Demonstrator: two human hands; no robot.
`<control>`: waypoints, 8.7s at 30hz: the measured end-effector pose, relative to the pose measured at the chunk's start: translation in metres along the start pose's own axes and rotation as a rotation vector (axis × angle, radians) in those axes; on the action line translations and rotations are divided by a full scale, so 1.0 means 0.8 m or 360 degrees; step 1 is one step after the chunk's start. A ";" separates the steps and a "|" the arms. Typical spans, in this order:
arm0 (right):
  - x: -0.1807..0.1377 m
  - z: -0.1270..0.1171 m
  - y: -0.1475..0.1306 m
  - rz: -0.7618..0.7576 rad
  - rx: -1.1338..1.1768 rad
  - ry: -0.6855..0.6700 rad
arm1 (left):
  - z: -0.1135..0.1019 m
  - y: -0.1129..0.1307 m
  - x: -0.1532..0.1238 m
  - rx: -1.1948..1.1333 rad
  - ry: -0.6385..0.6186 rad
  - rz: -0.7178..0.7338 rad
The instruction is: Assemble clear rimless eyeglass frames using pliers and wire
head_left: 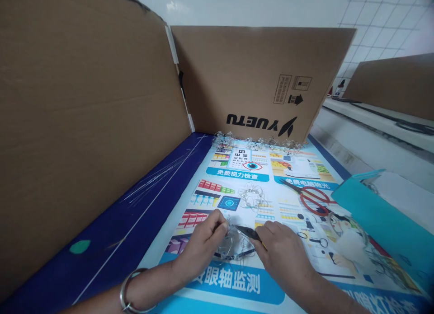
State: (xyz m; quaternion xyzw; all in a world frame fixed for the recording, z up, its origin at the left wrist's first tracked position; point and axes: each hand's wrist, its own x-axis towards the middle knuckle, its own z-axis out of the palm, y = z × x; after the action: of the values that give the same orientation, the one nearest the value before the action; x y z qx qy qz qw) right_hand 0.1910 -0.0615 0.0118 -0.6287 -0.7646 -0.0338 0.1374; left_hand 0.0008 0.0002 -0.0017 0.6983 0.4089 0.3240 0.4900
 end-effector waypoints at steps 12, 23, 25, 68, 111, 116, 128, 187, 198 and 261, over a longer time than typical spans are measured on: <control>0.000 0.000 0.001 -0.0128 -0.0144 0.0098 | 0.004 0.006 -0.005 0.0028 -0.0044 0.0034; 0.001 0.002 0.002 -0.0196 -0.0152 0.0166 | 0.004 0.005 -0.004 0.0079 -0.0084 0.0044; 0.002 0.001 0.001 -0.0208 -0.0151 0.0165 | 0.004 0.004 -0.004 0.0082 -0.0095 0.0053; 0.022 -0.030 0.043 -0.0951 -0.0632 0.0266 | -0.001 0.004 -0.002 -0.0258 -0.0438 0.0007; 0.012 -0.024 0.047 -0.0724 -0.0352 0.0112 | -0.009 0.000 0.004 -0.0348 -0.0665 -0.0036; 0.014 -0.014 0.046 -0.0585 -0.0183 0.0142 | -0.010 0.001 0.003 -0.0385 -0.0639 -0.0082; -0.004 -0.010 0.047 -0.0434 0.0307 0.0056 | -0.010 0.003 0.005 -0.0472 -0.0628 -0.0140; -0.002 -0.010 0.028 -0.0726 -0.0277 0.0046 | -0.012 0.006 0.010 -0.0075 -0.0736 0.0073; -0.004 -0.005 0.029 -0.0688 -0.0186 -0.0016 | -0.013 0.007 0.009 0.0020 -0.0728 0.0085; -0.010 0.000 0.025 -0.0522 0.0037 -0.0219 | -0.020 0.009 0.015 0.0053 -0.0940 0.0070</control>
State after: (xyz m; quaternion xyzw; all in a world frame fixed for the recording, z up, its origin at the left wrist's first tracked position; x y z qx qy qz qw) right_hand 0.2117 -0.0653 0.0071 -0.4948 -0.8649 -0.0038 0.0845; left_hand -0.0056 0.0162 0.0105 0.7790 0.2385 0.1106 0.5692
